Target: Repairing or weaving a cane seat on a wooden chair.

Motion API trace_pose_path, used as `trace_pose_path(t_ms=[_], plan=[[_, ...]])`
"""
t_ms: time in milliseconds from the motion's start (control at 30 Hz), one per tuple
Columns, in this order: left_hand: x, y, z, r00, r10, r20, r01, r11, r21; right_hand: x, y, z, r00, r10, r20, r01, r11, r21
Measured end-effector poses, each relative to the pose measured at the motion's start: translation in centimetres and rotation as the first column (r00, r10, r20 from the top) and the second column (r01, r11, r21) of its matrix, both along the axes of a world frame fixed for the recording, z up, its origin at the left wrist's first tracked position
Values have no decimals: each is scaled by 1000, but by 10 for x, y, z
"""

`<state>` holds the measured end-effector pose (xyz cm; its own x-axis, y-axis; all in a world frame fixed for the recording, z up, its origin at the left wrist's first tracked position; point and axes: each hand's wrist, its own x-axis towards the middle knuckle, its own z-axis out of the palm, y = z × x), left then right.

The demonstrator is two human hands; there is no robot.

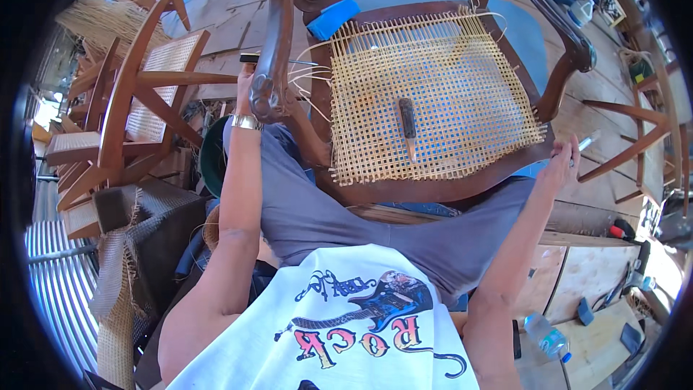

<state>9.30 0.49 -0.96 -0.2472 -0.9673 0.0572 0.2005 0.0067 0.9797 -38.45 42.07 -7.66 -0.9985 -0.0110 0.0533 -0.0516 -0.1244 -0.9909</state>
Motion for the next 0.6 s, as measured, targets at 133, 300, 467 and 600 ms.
trace_pose_path(t_ms=[133, 300, 467, 600], plan=[[-11, -48, -22, 981, -190, -39, 191, 981, 22, -15, 5, -57, 999, 16, 29, -15, 999, -36], [-49, -49, 8, 976, -216, 28, 201, 941, 271, 32, -5, -7, 995, 53, -85, -56, 998, -33], [-79, -50, -4, 893, -372, 254, 370, 927, 59, 65, 18, 35, 965, 29, -261, -34, 999, -16], [-96, -47, 5, 939, -329, 101, 302, 928, 220, 117, 52, 69, 974, 68, -215, -20, 976, 215]])
